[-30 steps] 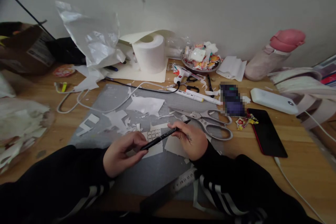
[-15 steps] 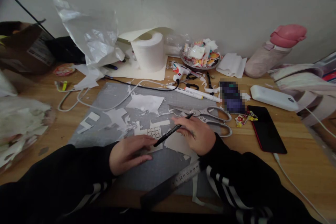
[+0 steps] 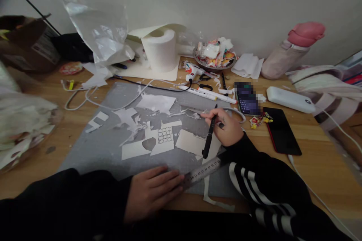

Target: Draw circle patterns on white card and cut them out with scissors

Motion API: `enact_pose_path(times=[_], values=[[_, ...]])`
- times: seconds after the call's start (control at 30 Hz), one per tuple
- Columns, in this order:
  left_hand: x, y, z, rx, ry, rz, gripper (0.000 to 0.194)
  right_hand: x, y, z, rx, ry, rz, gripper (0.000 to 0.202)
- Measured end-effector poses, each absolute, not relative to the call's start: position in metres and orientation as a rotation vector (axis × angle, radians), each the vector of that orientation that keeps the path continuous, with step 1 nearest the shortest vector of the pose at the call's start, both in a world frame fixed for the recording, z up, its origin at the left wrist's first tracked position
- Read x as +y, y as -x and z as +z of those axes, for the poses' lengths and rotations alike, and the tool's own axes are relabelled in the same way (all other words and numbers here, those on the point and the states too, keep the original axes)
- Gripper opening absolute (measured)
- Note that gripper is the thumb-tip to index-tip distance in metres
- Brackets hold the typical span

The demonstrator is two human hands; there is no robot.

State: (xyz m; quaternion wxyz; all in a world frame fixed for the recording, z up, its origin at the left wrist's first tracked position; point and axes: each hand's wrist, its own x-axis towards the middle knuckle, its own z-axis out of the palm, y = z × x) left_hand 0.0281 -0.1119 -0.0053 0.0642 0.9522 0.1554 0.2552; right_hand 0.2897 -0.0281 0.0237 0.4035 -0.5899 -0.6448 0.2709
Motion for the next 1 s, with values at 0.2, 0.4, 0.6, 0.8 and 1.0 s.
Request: enact_pose_path(times=[0.2,0.4,0.6,0.8,1.0], values=[[-0.124,-0.014,-0.008,0.388,-2.853,0.961,0.035,-0.024,-0.296,0.022,-1.557,1.410,0.716,0.016],[-0.123,0.023,0.039,0.593,-2.975,0.761,0.035,-0.026,-0.301,0.030,-1.457,1.339,0.659,0.019],[-0.122,0.050,0.064,0.773,-3.124,0.600,0.047,-0.029,-0.294,0.028,-1.529,1.401,0.709,0.014],[-0.144,0.019,0.040,0.502,-3.239,0.435,0.031,-0.036,-0.270,0.016,-2.034,1.332,0.887,0.013],[-0.109,-0.007,0.034,0.344,-2.995,0.518,0.034,-0.036,-0.268,0.014,-2.133,1.292,0.903,0.013]])
